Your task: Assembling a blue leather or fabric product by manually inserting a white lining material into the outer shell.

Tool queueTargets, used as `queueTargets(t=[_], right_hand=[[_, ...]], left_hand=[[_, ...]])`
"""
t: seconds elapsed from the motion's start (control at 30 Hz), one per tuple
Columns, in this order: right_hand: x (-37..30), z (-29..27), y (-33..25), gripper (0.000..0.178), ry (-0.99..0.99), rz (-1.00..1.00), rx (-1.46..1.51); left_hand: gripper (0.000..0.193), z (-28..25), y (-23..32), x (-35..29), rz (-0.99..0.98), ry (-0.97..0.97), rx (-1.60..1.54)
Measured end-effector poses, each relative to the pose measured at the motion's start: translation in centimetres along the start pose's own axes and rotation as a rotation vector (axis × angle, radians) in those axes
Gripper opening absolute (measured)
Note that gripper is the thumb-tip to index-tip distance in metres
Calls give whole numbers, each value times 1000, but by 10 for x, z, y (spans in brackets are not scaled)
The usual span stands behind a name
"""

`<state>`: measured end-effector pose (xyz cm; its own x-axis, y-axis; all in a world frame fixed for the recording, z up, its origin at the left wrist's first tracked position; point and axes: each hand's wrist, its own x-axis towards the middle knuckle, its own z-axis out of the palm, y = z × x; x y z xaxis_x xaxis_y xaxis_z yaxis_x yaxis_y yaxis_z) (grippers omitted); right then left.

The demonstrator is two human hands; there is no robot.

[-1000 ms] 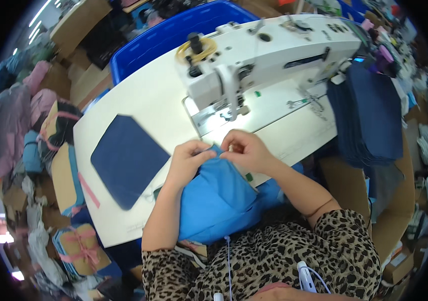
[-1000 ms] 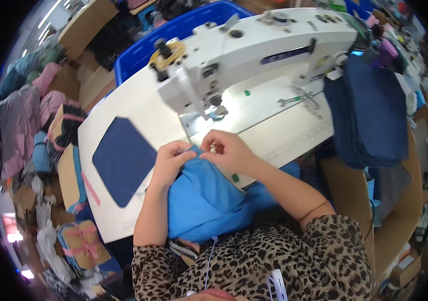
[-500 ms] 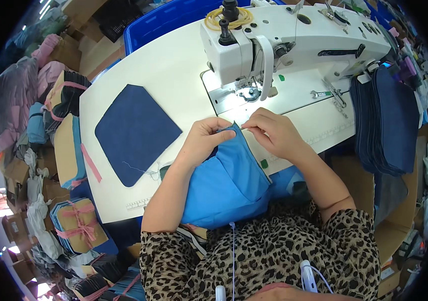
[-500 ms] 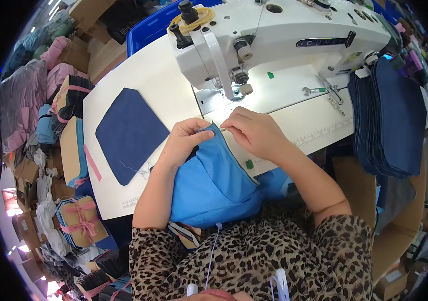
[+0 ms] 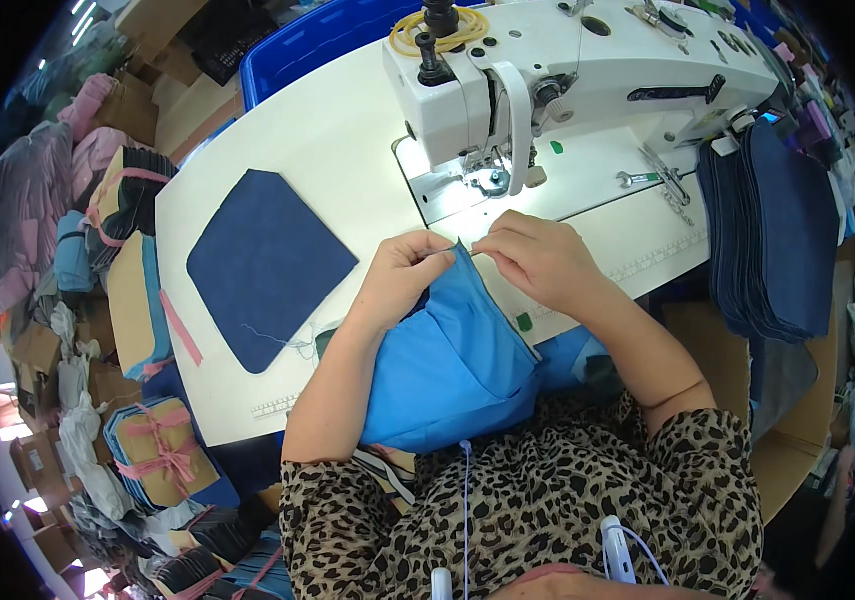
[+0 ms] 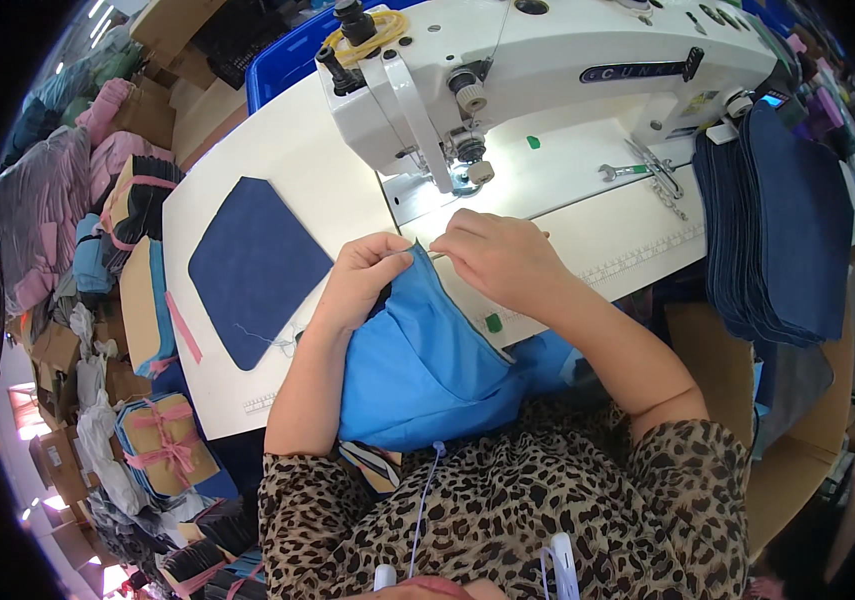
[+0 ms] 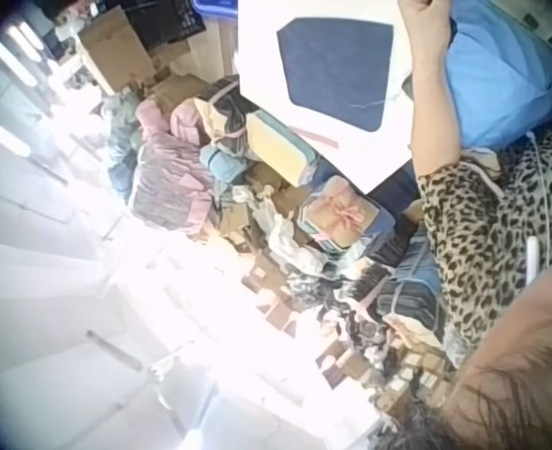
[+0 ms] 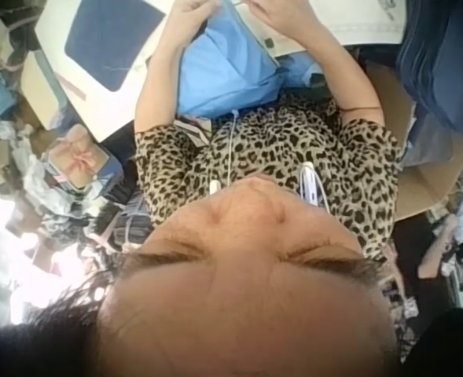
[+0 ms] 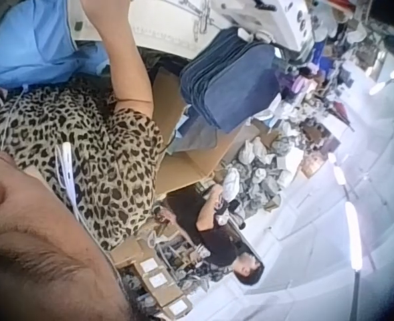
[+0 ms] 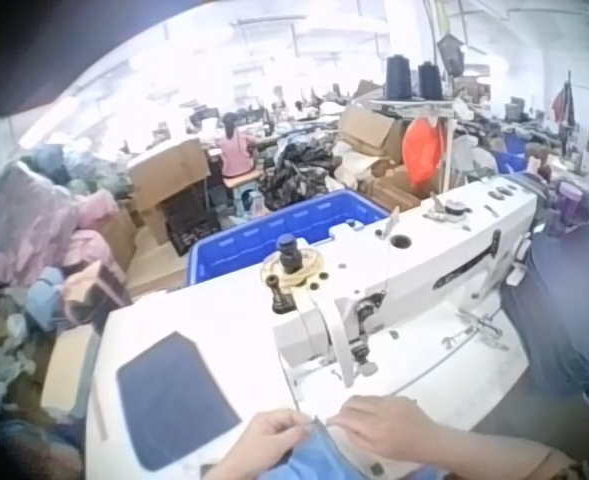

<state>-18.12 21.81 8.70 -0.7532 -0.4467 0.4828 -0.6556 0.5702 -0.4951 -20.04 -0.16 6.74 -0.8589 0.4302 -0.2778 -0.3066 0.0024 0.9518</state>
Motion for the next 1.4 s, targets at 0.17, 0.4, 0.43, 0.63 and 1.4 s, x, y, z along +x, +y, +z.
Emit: queueTargets(t=[0.17,0.4,0.43,0.63,1.4], right_hand=[[1,-1,1,13,-10,-22,2],[4,-2,3,13,-33,-59,20],[4,0,5,13,-33,-57,19],[0,6,6,13,-91,192,397],[-4,24,5,20,107,86,494]], left_hand=[[12,5,6,-2,-2,27,33],[12,5,1,-1,13,29,52],[12,5,1,-1,10,18,63],[13,4,6,-1,14,-33,57],[11,3,8,0,-5,-36,4]])
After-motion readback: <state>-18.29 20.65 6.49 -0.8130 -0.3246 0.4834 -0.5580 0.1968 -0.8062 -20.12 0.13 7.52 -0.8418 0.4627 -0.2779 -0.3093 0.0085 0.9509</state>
